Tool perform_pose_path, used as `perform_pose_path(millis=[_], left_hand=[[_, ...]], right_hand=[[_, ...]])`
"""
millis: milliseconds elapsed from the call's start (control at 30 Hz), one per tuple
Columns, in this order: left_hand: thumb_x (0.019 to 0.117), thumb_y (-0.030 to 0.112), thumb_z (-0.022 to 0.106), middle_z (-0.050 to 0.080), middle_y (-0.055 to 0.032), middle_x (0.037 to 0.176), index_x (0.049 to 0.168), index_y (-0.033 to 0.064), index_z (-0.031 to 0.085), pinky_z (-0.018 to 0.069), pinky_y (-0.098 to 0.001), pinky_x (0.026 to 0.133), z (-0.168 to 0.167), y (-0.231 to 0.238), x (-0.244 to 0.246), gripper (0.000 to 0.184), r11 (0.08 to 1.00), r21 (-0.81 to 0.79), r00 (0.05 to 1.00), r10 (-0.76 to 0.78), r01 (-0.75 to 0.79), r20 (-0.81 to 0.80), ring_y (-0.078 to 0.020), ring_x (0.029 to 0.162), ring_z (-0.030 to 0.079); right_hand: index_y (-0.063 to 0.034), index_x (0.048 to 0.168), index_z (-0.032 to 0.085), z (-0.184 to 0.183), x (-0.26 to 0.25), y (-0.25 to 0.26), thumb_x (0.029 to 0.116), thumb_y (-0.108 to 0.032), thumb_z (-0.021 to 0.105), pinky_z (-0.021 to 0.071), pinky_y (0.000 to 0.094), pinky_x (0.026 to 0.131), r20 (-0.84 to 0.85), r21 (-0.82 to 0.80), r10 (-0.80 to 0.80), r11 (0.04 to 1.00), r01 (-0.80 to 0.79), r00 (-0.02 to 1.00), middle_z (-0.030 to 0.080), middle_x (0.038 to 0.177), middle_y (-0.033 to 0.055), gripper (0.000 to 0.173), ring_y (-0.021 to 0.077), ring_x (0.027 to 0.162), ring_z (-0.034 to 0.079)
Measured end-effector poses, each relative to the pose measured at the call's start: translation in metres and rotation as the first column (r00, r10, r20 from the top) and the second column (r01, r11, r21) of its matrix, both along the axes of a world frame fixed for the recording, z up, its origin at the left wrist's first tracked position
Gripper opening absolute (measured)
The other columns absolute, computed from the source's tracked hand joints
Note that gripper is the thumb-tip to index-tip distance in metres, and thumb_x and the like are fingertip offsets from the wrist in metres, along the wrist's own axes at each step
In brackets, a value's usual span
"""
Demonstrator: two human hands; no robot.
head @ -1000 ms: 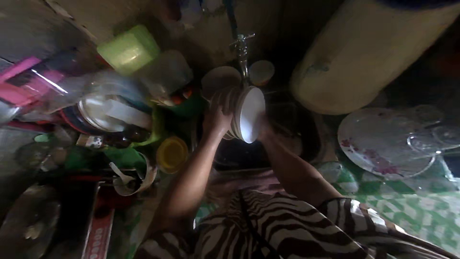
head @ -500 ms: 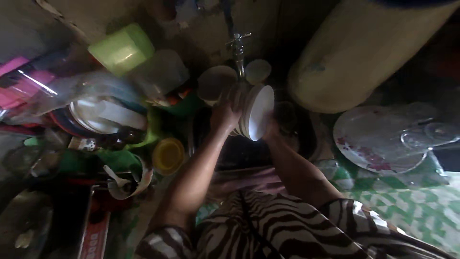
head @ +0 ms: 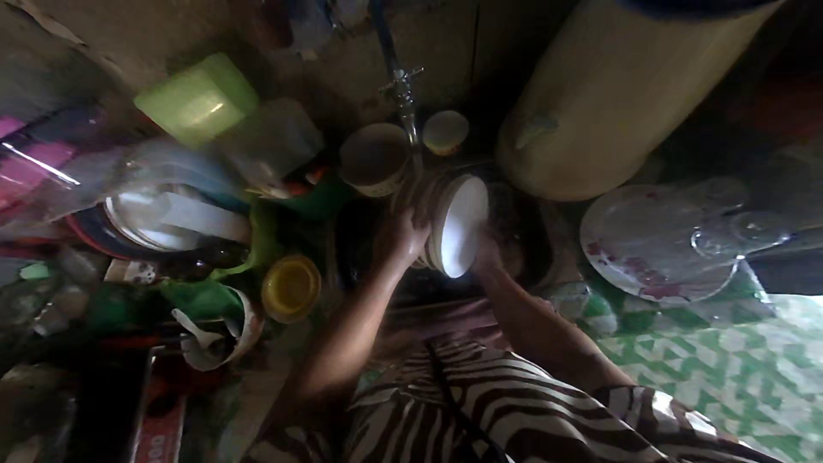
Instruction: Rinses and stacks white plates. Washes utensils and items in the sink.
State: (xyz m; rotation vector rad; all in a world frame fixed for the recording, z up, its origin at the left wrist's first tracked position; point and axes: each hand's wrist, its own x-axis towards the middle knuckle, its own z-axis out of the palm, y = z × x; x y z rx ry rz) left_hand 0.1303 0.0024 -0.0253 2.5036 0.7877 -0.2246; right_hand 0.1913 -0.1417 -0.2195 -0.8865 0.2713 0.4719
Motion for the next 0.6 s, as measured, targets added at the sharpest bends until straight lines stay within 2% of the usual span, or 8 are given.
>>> perform_pose_path(millis=[67, 167, 267, 367, 467, 533, 600], left_hand=[[0.1009, 0.04, 0.063, 0.065, -0.0202, 0.13, 0.135, 0.0117, 0.065, 0.0516, -0.0608, 0.097, 0.003, 0.006, -0.021, 0.044, 0.998, 0.048, 0.999, 0.033, -0.031, -0.039, -0.0376, 0.119, 0.064], [0.0996, 0.042, 0.063, 0.068, -0.0207, 0.123, 0.131, 0.0129, 0.067, 0.0513, -0.0643, 0.092, 0.016, 0.019, -0.043, 0.043, 0.989, 0.11, 0.99, 0.11, -0.101, -0.083, -0.0401, 0.115, 0.064], [0.0997, 0.044, 0.06, 0.068, -0.019, 0.123, 0.126, 0.0128, 0.069, 0.0502, -0.0635, 0.093, 0.054, 0.023, -0.055, 0.042, 0.974, 0.182, 0.985, 0.153, -0.135, -0.086, -0.0384, 0.117, 0.063], [0.0998, 0.05, 0.058, 0.065, -0.0175, 0.128, 0.125, 0.0153, 0.07, 0.0511, -0.0612, 0.092, 0.106, 0.022, -0.068, 0.044, 0.952, 0.259, 0.983, 0.179, -0.165, -0.031, -0.0368, 0.122, 0.061], [0.0997, 0.048, 0.058, 0.067, -0.016, 0.12, 0.12, 0.0147, 0.069, 0.0537, -0.0572, 0.084, 0.138, 0.025, -0.082, 0.04, 0.928, 0.312, 0.979, 0.194, -0.203, 0.06, -0.0352, 0.115, 0.064], [0.0997, 0.047, 0.058, 0.067, -0.0155, 0.121, 0.121, 0.0141, 0.069, 0.0554, -0.0551, 0.084, 0.135, 0.029, -0.09, 0.041, 0.92, 0.328, 0.976, 0.197, -0.216, 0.092, -0.0347, 0.115, 0.064], [0.0991, 0.046, 0.059, 0.063, -0.0154, 0.128, 0.123, 0.0143, 0.069, 0.0557, -0.0566, 0.086, 0.106, 0.032, -0.097, 0.041, 0.929, 0.294, 0.974, 0.208, -0.224, 0.085, -0.0366, 0.124, 0.058]], right_hand=[[-0.0062, 0.142, 0.05, -0.001, -0.017, 0.012, 0.1122, -0.035, 0.036, 0.0547, 0.0389, 0.095, -0.05, -0.003, 0.059, 0.998, -0.059, 0.997, 0.064, 0.125, 0.0113, 0.044, 0.0173, 0.112, 0.063], [-0.0046, 0.14, 0.053, 0.007, -0.034, 0.038, 0.1119, -0.039, 0.036, 0.0552, 0.0418, 0.096, -0.106, -0.035, 0.142, 0.989, -0.147, 0.984, 0.065, 0.124, 0.0143, 0.048, 0.021, 0.112, 0.064], [-0.0021, 0.136, 0.056, 0.035, -0.039, 0.07, 0.1116, -0.037, 0.039, 0.0556, 0.0413, 0.094, -0.07, -0.026, 0.181, 0.983, -0.183, 0.981, 0.066, 0.121, 0.0151, 0.046, 0.0209, 0.109, 0.065], [-0.0088, 0.135, 0.054, 0.069, -0.037, 0.099, 0.1119, -0.037, 0.036, 0.0563, 0.0346, 0.091, 0.08, 0.15, 0.25, 0.954, -0.259, 0.965, 0.066, 0.115, 0.0057, 0.04, 0.012, 0.105, 0.064], [-0.0154, 0.137, 0.053, 0.093, -0.028, 0.122, 0.1116, -0.04, 0.035, 0.0566, 0.0349, 0.095, 0.187, 0.331, 0.309, 0.874, -0.356, 0.933, 0.068, 0.12, 0.0006, 0.04, 0.0099, 0.111, 0.065], [-0.014, 0.136, 0.054, 0.095, -0.029, 0.128, 0.1111, -0.037, 0.038, 0.0569, 0.0365, 0.094, 0.213, 0.296, 0.302, 0.886, -0.356, 0.929, 0.068, 0.119, 0.0019, 0.038, 0.0112, 0.11, 0.065], [-0.0074, 0.141, 0.05, 0.077, -0.039, 0.12, 0.1122, -0.033, 0.036, 0.0554, 0.0336, 0.096, 0.213, 0.135, 0.324, 0.925, -0.356, 0.922, 0.065, 0.122, 0.0053, 0.041, 0.0102, 0.11, 0.063]])
